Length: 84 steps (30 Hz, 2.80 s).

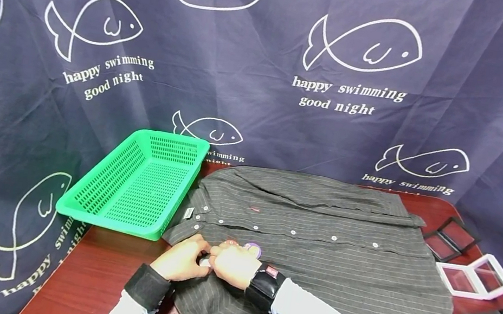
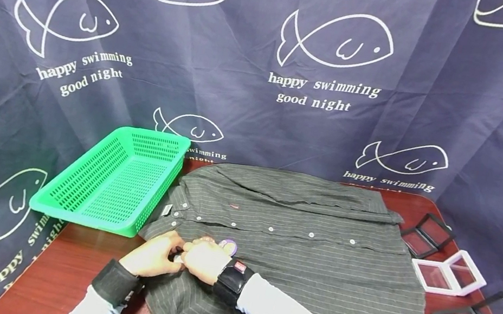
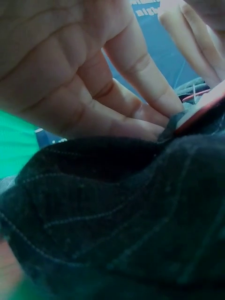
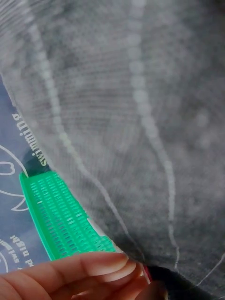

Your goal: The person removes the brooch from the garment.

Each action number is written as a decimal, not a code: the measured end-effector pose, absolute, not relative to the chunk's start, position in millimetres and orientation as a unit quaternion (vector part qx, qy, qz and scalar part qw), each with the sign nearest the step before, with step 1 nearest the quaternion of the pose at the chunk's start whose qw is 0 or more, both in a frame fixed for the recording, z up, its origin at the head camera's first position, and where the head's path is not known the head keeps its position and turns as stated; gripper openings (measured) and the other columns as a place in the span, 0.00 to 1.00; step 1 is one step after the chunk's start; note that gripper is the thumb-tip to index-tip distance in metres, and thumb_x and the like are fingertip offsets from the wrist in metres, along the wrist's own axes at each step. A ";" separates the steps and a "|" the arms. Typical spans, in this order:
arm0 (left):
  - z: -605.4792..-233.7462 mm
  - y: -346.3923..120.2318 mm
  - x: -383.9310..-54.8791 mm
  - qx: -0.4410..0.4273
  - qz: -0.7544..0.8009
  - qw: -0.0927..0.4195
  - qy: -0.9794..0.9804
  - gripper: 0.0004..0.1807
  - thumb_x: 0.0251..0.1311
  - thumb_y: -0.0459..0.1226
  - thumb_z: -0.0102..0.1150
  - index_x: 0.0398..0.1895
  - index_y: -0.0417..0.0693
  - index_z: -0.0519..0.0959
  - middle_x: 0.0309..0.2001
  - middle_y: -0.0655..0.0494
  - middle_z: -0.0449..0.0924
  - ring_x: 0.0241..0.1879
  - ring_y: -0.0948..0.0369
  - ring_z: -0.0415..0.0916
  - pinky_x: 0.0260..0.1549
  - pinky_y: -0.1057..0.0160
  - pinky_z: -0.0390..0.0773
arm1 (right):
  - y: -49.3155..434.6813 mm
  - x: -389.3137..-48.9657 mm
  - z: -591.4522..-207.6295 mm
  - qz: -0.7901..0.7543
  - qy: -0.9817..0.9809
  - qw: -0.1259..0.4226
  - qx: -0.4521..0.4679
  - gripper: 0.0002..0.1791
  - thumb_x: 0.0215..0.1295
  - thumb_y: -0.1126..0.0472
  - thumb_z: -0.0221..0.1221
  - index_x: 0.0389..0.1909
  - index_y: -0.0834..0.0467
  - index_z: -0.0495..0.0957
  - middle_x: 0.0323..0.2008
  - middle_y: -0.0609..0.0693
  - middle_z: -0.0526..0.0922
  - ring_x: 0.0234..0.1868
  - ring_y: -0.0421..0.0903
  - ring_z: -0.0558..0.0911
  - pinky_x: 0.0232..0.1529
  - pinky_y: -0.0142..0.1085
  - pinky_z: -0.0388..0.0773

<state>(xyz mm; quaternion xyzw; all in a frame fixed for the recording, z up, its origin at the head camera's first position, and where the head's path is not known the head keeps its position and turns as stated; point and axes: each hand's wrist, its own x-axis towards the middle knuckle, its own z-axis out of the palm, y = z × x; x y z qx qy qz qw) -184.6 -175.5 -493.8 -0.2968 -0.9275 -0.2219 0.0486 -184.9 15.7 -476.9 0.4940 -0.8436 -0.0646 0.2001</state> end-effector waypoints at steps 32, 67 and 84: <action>-475.6 -178.6 -183.7 -0.287 -0.250 0.106 -0.919 0.17 0.41 0.34 0.76 0.29 0.48 0.74 0.28 0.58 0.74 0.31 0.63 0.73 0.36 0.65 0.76 | 18.2 -190.0 -473.4 0.085 -0.870 0.170 0.454 0.06 0.57 0.58 0.65 0.23 0.51 0.79 0.25 0.42 0.76 0.25 0.39 0.78 0.28 0.30 0.74; -481.6 -182.2 -190.6 -0.297 -0.235 0.118 -0.918 0.12 0.47 0.30 0.70 0.23 0.53 0.76 0.25 0.63 0.74 0.28 0.68 0.72 0.29 0.69 0.72 | 18.8 -195.3 -472.1 0.210 -0.877 0.143 0.407 0.05 0.54 0.64 0.67 0.27 0.54 0.79 0.26 0.44 0.81 0.26 0.38 0.78 0.28 0.28 0.73; -479.3 -179.2 -190.1 -0.301 -0.217 0.125 -0.920 0.08 0.48 0.29 0.68 0.26 0.50 0.78 0.27 0.61 0.77 0.33 0.62 0.77 0.41 0.61 0.79 | 18.3 -201.4 -474.2 0.284 -0.882 0.064 0.371 0.05 0.52 0.68 0.65 0.26 0.58 0.78 0.21 0.46 0.82 0.22 0.35 0.73 0.25 0.25 0.67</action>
